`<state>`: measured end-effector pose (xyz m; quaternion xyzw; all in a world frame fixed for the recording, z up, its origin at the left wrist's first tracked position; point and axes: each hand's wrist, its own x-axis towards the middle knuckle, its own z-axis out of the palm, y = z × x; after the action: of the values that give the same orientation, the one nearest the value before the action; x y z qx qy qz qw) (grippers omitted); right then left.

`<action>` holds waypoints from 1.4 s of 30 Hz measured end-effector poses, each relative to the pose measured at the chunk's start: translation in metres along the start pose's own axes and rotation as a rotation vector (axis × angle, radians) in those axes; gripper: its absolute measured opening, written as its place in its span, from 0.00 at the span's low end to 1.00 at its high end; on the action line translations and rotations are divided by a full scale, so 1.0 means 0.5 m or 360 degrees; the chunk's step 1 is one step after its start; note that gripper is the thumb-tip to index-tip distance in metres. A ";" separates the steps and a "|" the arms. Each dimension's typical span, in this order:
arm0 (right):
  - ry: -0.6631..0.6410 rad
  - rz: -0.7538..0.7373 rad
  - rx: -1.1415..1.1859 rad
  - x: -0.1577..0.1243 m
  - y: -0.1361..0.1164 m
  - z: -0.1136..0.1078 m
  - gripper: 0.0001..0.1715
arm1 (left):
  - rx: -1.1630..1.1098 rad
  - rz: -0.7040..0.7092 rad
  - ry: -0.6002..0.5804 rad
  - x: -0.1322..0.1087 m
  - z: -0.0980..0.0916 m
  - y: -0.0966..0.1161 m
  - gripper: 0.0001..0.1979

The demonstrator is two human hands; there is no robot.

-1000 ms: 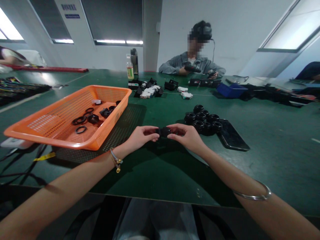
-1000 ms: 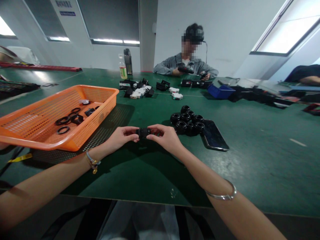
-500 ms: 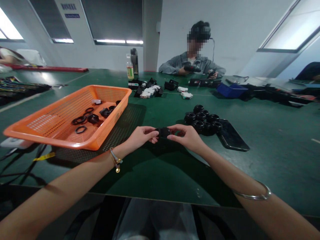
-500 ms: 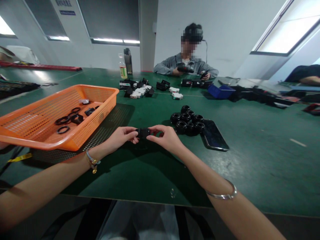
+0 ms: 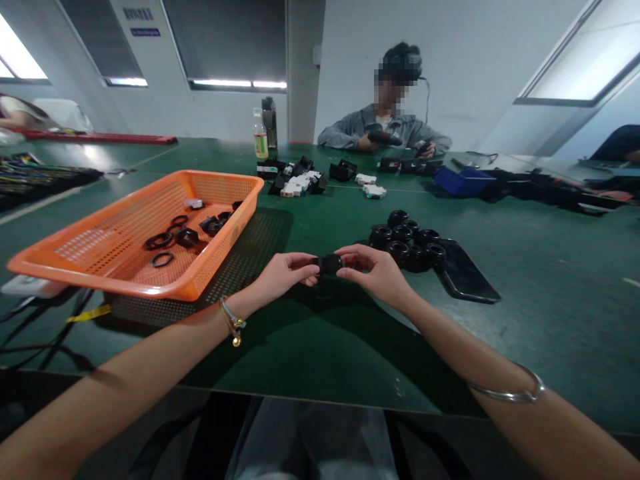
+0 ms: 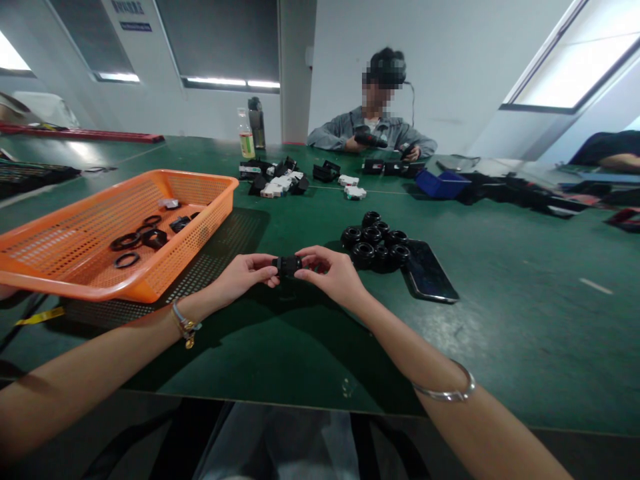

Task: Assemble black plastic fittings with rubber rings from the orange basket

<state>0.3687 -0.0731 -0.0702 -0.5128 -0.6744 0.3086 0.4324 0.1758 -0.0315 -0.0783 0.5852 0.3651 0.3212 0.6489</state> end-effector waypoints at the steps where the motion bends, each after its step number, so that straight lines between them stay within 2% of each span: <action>1: -0.0004 0.0007 0.0004 0.000 0.000 0.000 0.17 | 0.0008 0.0015 0.0008 0.000 0.000 0.000 0.14; 7: -0.0030 0.0022 0.0074 0.000 0.002 0.001 0.18 | 0.0046 0.0086 0.0056 -0.001 0.001 -0.001 0.15; 14: -0.0079 -0.0020 -0.0008 0.001 0.000 -0.006 0.20 | 0.0027 -0.0011 -0.0015 0.000 -0.003 -0.003 0.11; 18: -0.0033 -0.0040 -0.0043 0.001 0.000 -0.004 0.17 | 0.0013 -0.0041 -0.0043 0.002 -0.003 -0.004 0.10; 23: -0.0023 -0.0052 0.0046 0.000 0.002 0.000 0.25 | -0.0006 -0.0035 -0.0055 0.003 -0.001 -0.003 0.10; 28: -0.0028 -0.0080 0.0007 -0.001 0.000 -0.001 0.19 | -0.0007 -0.0017 -0.0030 0.002 -0.002 -0.003 0.11; 34: -0.0030 -0.0061 -0.0061 -0.001 0.002 -0.003 0.19 | 0.0076 0.0055 0.0020 -0.001 -0.001 -0.002 0.17; 42: -0.0072 -0.0052 -0.0064 0.000 0.004 -0.003 0.18 | 0.0146 0.0104 0.0037 -0.001 -0.002 -0.006 0.16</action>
<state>0.3709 -0.0728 -0.0711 -0.5031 -0.6985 0.2994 0.4116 0.1749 -0.0317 -0.0811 0.6221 0.3675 0.3320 0.6063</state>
